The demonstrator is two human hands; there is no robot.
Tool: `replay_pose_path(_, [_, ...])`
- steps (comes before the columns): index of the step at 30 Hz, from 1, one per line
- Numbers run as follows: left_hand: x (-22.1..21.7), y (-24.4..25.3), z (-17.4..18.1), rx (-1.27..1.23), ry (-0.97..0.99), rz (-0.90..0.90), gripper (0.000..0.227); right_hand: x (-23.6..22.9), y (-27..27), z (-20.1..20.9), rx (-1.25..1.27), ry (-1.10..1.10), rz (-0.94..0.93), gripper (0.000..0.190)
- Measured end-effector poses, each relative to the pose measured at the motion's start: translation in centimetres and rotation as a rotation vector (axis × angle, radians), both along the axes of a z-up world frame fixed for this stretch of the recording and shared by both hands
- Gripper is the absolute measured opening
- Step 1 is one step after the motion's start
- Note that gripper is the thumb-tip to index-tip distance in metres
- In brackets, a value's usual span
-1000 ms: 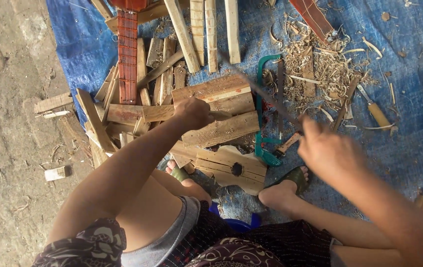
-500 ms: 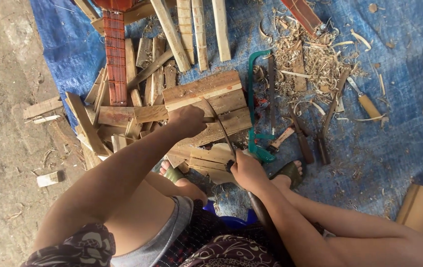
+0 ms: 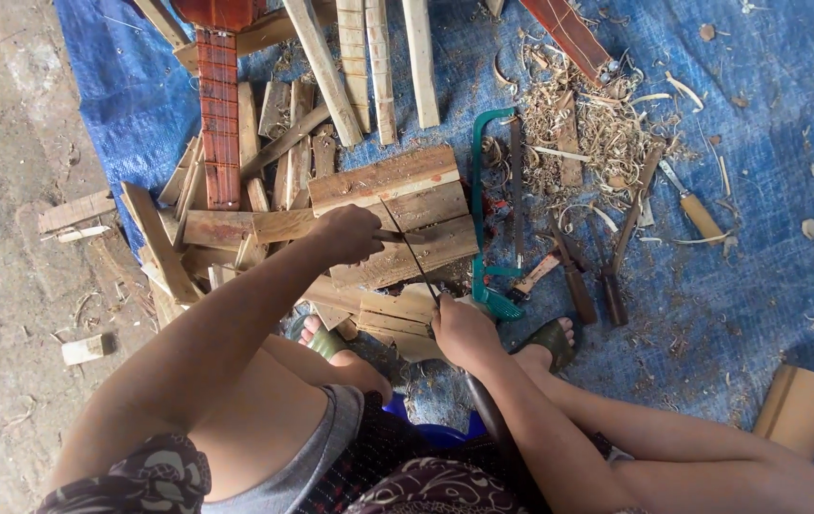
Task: Shaping wood for instrument making using a hacksaw and a billhook knife while seated in a workshop area.
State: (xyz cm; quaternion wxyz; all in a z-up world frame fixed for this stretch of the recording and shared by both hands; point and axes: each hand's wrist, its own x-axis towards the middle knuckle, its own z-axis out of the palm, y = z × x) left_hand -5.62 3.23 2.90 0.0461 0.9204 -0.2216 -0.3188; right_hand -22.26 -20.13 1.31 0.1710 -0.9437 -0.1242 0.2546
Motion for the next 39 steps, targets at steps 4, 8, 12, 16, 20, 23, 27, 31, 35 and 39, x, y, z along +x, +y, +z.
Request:
replay_pose_path(4, [0.6,0.6,-1.5,-0.05,-0.05,0.015,0.027,1.7,-0.9,3.3,0.306,0.306,-0.269,0.038])
replay_pose_path(8, [1.3,0.9,0.9,-0.02,-0.163,-0.067,0.029,3.2,-0.9,4.7,0.678,0.406,-0.196,0.041])
replay_pose_path(12, [5.0,1.5,1.0,-0.044,-0.23,0.016,0.032,7.1,1.4,4.0,0.242,0.121,-0.168,0.035])
replay_pose_path(16, [8.5,2.1,-1.5,-0.021,-0.248,0.091,0.033,9.6,2.4,3.4,0.207,0.136,-0.129,0.043])
replay_pose_path(20, [10.3,1.7,-4.4,0.204,-0.27,-0.081,0.026,10.7,3.0,0.6,0.242,0.122,-0.165,0.04])
replay_pose_path(23, [11.2,0.8,-3.4,0.128,-0.134,0.083,0.024,11.6,2.5,-0.3,0.361,0.211,-0.219,0.036])
replay_pose_path(27, [11.9,0.0,-0.5,0.124,-0.014,0.05,0.022,12.9,2.3,4.1,0.49,0.209,-0.215,0.034])
replay_pose_path(31, [13.5,1.0,-4.0,0.008,0.093,0.257,0.014,13.1,3.2,9.9,0.389,-0.017,-0.153,0.034])
replay_pose_path(35, [13.6,1.2,-4.0,0.026,0.098,0.226,0.018,13.5,4.1,7.5,0.3,0.002,-0.182,0.037])
replay_pose_path(39, [12.9,1.3,-3.9,-0.037,0.03,0.188,0.021,14.7,3.4,-3.5,0.317,0.175,-0.209,0.041])
